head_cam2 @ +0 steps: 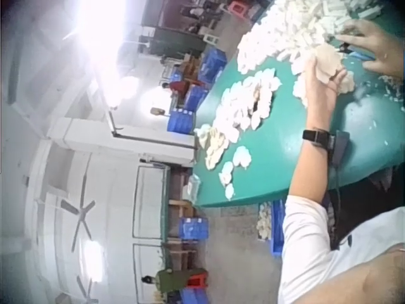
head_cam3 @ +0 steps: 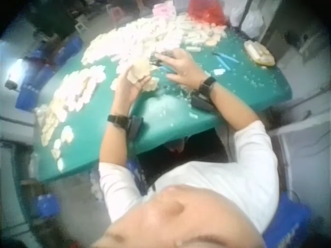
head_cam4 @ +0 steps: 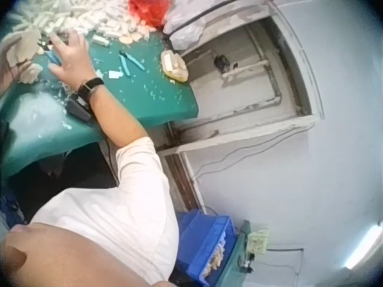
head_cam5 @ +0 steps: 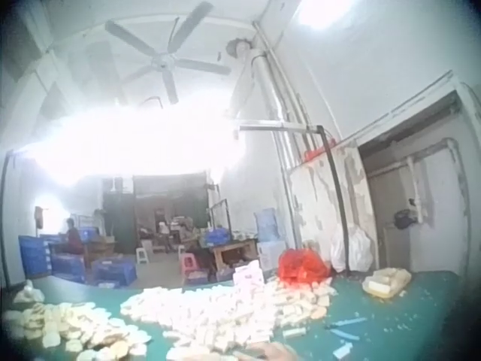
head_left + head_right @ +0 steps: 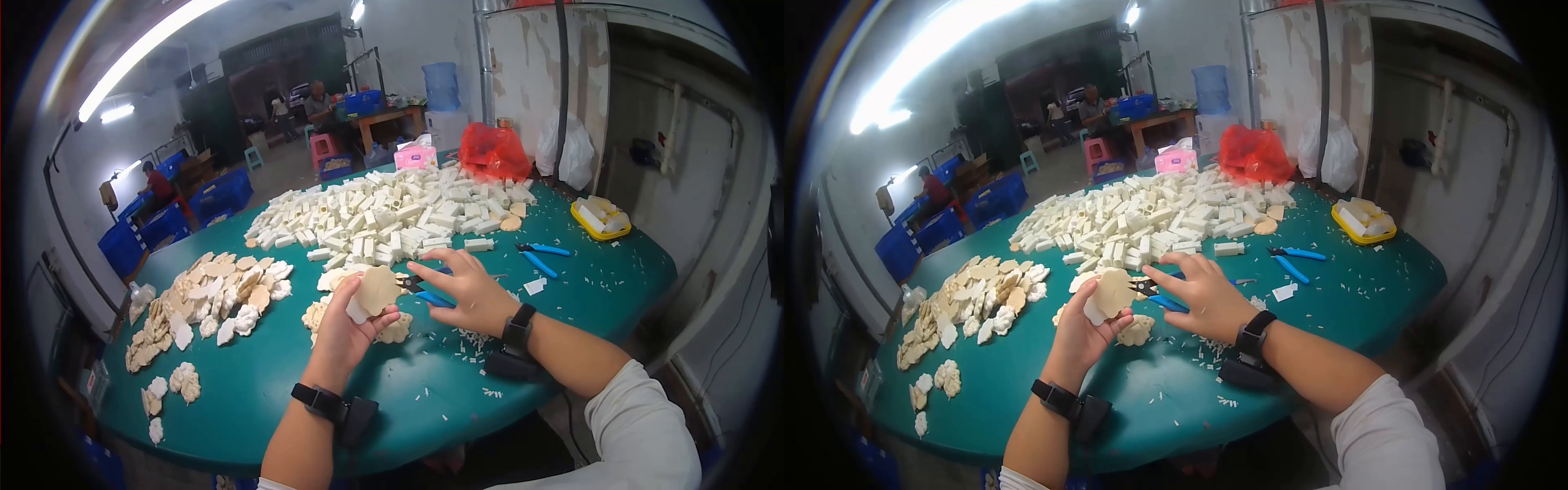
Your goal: Trim excess material from molded foam pieces using small hand pliers.
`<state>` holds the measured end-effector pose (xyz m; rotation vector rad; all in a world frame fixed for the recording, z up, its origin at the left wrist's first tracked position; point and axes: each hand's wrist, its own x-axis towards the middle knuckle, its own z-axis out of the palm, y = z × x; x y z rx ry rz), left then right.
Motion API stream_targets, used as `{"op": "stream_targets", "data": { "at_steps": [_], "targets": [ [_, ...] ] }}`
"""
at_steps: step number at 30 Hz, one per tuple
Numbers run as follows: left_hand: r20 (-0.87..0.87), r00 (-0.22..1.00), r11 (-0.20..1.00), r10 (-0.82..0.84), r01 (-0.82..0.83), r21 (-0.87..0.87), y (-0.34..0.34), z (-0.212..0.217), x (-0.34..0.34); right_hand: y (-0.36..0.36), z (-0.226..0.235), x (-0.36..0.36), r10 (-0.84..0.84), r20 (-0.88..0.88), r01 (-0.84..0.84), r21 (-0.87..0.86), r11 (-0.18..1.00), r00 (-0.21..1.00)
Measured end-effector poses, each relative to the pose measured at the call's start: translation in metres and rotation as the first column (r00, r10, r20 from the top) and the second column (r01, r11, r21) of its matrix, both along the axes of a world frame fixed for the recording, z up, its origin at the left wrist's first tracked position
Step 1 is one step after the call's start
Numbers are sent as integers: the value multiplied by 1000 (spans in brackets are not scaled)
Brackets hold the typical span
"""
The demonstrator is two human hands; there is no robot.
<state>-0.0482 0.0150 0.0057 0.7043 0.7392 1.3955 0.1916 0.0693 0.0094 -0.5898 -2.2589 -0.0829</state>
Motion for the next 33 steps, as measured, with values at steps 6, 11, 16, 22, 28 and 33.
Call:
{"op": "stream_targets", "data": {
  "at_steps": [6, 11, 16, 22, 28, 33],
  "targets": [
    [21, 998, 998, -58, 57, 20, -2, 4, 5, 2, -3, 1, 54, 40, -53, -10, 999, 998],
    [22, 989, 988, -148, 147, 43, -1, -1, 3, 1, -5, 1, 42, 68, -42, 10, 999, 997],
    [65, 982, 982, -179, 175, 68, -1, -2, 6, 2, -7, 2, 21, 85, -22, 6, 1000, 996],
    [102, 972, 976, -214, 208, 62, 4, -9, 2, 3, -7, 1, 31, 87, -31, -6, 1000, 996],
    [105, 975, 979, -197, 189, 78, 3, -8, 2, 3, -7, 0, 60, 79, -55, -63, 996, 995],
    [107, 976, 981, -187, 180, 77, 4, -9, 4, 3, -7, 0, 70, 76, -65, -63, 996, 995]
  ]
}}
